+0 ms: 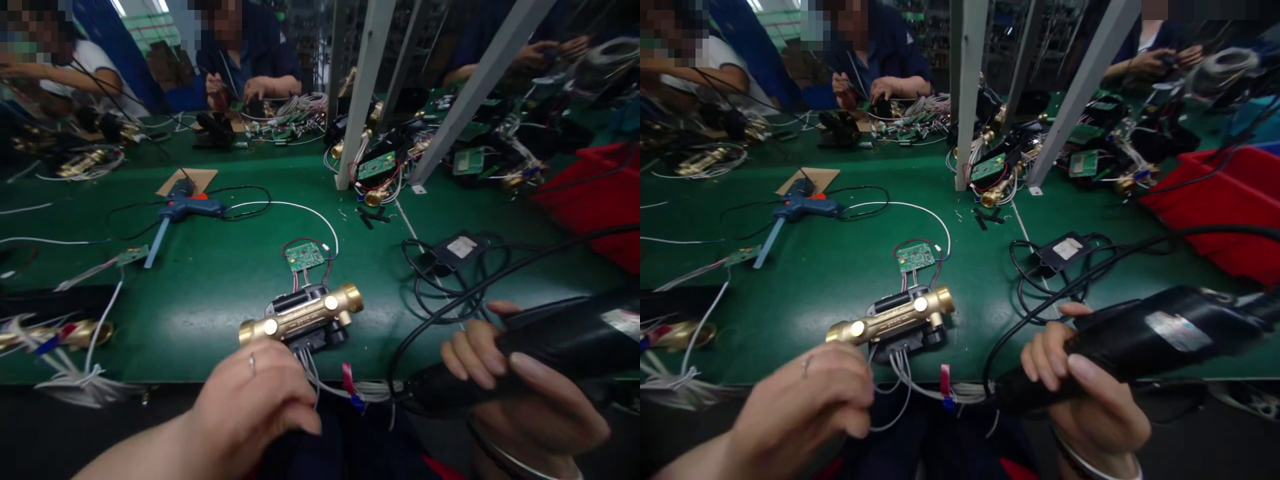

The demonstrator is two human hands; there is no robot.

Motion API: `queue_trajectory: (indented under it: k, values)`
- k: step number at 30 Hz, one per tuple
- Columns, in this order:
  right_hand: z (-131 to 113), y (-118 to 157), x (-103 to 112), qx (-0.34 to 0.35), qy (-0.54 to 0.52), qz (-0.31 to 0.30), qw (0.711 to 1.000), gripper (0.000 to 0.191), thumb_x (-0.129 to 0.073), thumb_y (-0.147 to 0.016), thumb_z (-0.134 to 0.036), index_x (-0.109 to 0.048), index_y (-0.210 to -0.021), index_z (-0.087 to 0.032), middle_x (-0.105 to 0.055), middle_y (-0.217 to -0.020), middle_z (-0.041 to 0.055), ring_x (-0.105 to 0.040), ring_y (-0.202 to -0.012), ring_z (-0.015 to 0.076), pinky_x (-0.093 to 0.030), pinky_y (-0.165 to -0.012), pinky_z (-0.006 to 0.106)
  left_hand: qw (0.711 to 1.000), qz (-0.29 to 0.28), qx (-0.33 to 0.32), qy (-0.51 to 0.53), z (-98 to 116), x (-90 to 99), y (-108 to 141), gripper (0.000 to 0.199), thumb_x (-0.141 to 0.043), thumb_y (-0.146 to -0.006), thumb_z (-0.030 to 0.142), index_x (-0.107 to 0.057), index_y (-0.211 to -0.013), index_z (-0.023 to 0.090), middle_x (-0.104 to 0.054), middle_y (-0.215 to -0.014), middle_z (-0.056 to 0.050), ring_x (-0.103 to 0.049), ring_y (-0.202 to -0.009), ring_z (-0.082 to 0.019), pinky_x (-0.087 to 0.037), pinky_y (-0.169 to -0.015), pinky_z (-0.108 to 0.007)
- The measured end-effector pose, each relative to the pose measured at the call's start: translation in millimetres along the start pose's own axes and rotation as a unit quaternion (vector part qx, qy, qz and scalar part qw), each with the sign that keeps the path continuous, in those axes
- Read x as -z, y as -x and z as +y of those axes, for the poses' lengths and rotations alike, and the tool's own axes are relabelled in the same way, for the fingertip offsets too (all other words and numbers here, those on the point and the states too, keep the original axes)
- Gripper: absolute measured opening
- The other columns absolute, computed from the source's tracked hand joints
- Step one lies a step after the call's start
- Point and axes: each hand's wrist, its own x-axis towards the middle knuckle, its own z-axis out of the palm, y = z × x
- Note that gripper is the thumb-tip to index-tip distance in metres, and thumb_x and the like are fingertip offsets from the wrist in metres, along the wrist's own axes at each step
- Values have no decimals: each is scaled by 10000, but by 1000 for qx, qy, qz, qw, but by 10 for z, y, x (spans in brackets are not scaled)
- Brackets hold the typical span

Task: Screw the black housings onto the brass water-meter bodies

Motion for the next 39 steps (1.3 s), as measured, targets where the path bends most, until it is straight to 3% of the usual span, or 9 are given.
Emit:
queue_trajectory:
  k: [2, 4, 8, 17, 22, 30, 36, 39]
  values:
    - [31, 15, -37, -11, 0, -15, 1000, 328, -692, -670, -291, -603, -979, -227, -395, -509, -59, -342, -379, 70, -349, -387, 208, 993, 87, -13, -81, -18, -274, 288, 85, -559, -887, 229, -618, -839, 190, -646, -661, 8, -613, -611, -104, -483, -576, -230]
    - [57, 38, -72, -14, 4, -30, 999, 326, -688, -681, -295, -598, -988, -230, -397, -516, -58, -349, -384, 72, -348, -390, 209, 966, 162, -15, -201, -122, -528, 466, 64, -584, -871, 194, -643, -860, 173, -631, -624, 18, -584, -543, -91, -433, -519, -225]
    - [85, 94, -124, -6, 22, -47, 999, 339, -680, -696, -298, -599, -1018, -230, -401, -518, -55, -358, -389, 74, -353, -400, 212, 924, 227, 30, -306, -306, -783, 546, 39, -633, -834, 186, -662, -831, 160, -626, -619, 16, -570, -516, -84, -422, -524, -211]
    - [105, 118, -234, -2, 32, -64, 997, 318, -659, -709, -281, -600, -1016, -222, -402, -520, -54, -354, -392, 72, -348, -408, 215, 933, 173, 32, -314, -301, -763, 478, 152, -541, -895, 205, -650, -795, 169, -646, -655, 2, -568, -538, -102, -392, -545, -240]
    - [108, 112, -442, 5, 26, -103, 994, 347, -651, -723, -286, -584, -1059, -228, -409, -535, -52, -360, -397, 79, -343, -403, 231, 927, 185, 50, -322, -306, -810, 495, 132, -550, -893, 224, -661, -875, 155, -623, -632, 1, -532, -530, -110, -362, -542, -251]
    - [178, 149, -1024, 111, 73, -181, 974, 314, -660, -785, -262, -569, -1086, -263, -471, -566, -45, -421, -445, 99, -397, -467, 268, 938, 231, 122, -228, -331, -926, 666, 125, -580, -867, 208, -678, -933, 167, -545, -584, 16, -481, -537, -111, -381, -544, -231]
    - [350, 163, -1146, 136, 148, -219, 955, 331, -620, -834, -318, -499, -1142, -315, -458, -574, -48, -447, -461, 129, -404, -499, 316, 938, 254, 87, -221, -400, -975, 744, 125, -562, -873, 183, -673, -929, 187, -526, -555, 26, -426, -489, -100, -347, -495, -226]
    - [328, 141, -1145, 107, 181, -250, 945, 340, -625, -831, -311, -488, -1143, -326, -481, -597, -43, -488, -496, 146, -419, -534, 343, 939, 258, 73, -214, -437, -989, 745, 121, -556, -877, 188, -672, -913, 186, -496, -533, 29, -434, -487, -99, -345, -495, -228]
